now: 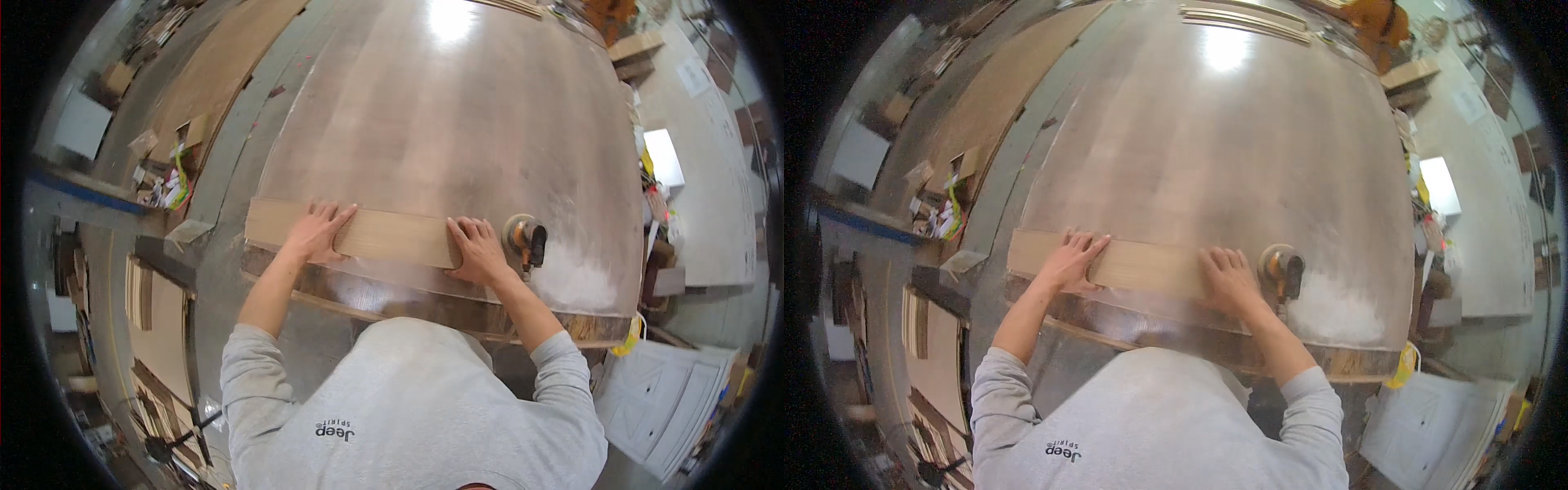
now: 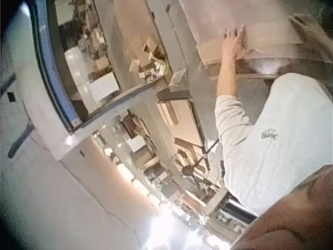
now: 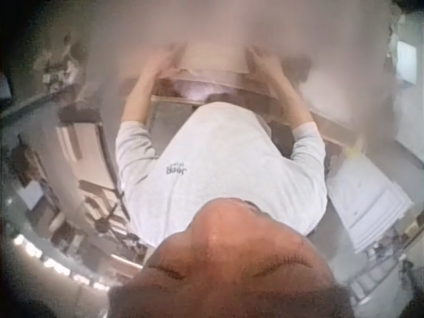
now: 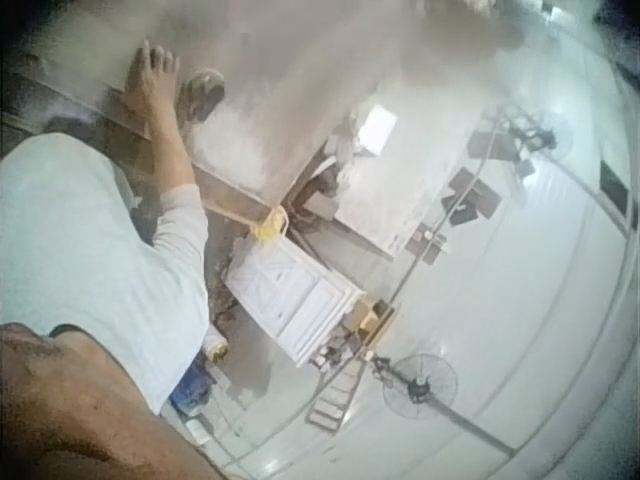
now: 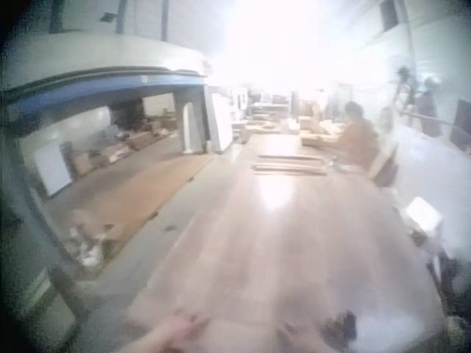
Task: Use a power sander to smooth wooden planks on a large workbench.
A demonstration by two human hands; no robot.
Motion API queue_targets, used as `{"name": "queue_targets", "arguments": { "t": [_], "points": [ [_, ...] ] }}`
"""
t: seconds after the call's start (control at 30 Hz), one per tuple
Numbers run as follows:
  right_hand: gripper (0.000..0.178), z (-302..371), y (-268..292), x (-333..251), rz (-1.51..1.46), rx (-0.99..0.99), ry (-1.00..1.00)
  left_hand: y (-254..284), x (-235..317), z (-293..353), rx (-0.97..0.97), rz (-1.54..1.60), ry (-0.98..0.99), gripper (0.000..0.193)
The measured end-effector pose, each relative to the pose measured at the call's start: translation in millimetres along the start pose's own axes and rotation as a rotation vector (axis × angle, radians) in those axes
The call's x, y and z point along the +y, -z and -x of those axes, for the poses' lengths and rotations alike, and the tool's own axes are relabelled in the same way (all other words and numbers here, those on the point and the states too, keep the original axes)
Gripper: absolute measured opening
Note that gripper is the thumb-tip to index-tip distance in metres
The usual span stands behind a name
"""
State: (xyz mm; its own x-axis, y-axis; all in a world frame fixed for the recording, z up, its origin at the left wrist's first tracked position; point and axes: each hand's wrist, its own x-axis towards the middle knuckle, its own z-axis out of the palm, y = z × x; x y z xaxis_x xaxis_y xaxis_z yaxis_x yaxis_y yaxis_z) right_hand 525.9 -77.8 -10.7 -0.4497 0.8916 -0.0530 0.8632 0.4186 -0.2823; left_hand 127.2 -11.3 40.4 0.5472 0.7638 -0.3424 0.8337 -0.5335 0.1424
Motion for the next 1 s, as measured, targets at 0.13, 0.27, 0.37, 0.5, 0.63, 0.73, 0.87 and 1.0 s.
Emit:
{"name": "queue_targets", "arguments": {
  "t": [0.13, 0.27, 0.37, 0.5, 0.63, 0.73, 0.87, 1.0],
  "points": [
    [0.116, -2.0, 2.4, 1.5, -0.043, 0.005, 0.065, -20.0, 39.2, -9.3, 0.129, -0.101, 0.029, 0.115],
    [0.116, -0.8, 4.7, -3.0, -0.046, 0.026, 0.032, -65.2, 134.7, -61.0, 0.259, 0.033, -0.101, 0.113],
    [0.112, -0.1, 2.7, -2.2, -0.042, 0.031, 0.007, -85.1, 175.0, -93.2, 0.392, -0.119, -0.061, 0.116],
    [0.1, -1.9, 21.0, 4.1, -0.12, -0.046, 0.041, -80.3, 174.6, -89.3, 0.252, 0.042, -0.078, 0.118],
    [0.083, 9.2, 52.0, 38.0, -0.116, 0.169, -0.118, -66.7, 172.7, -79.9, 0.247, 0.044, -0.116, 0.117],
    [0.078, 46.7, 59.9, 78.3, 0.104, 0.414, -0.586, -64.8, 176.0, -76.1, 0.319, 0.054, -0.112, 0.115],
    [0.082, 82.9, 27.4, 112.7, -0.182, 0.281, -0.871, -76.5, 177.6, -88.0, 0.424, 0.245, -0.137, 0.118],
    [0.081, 53.0, 27.5, 91.7, -0.18, 0.292, -0.797, -81.7, 177.7, -89.7, 0.388, 0.154, -0.138, 0.116]
  ]
}}
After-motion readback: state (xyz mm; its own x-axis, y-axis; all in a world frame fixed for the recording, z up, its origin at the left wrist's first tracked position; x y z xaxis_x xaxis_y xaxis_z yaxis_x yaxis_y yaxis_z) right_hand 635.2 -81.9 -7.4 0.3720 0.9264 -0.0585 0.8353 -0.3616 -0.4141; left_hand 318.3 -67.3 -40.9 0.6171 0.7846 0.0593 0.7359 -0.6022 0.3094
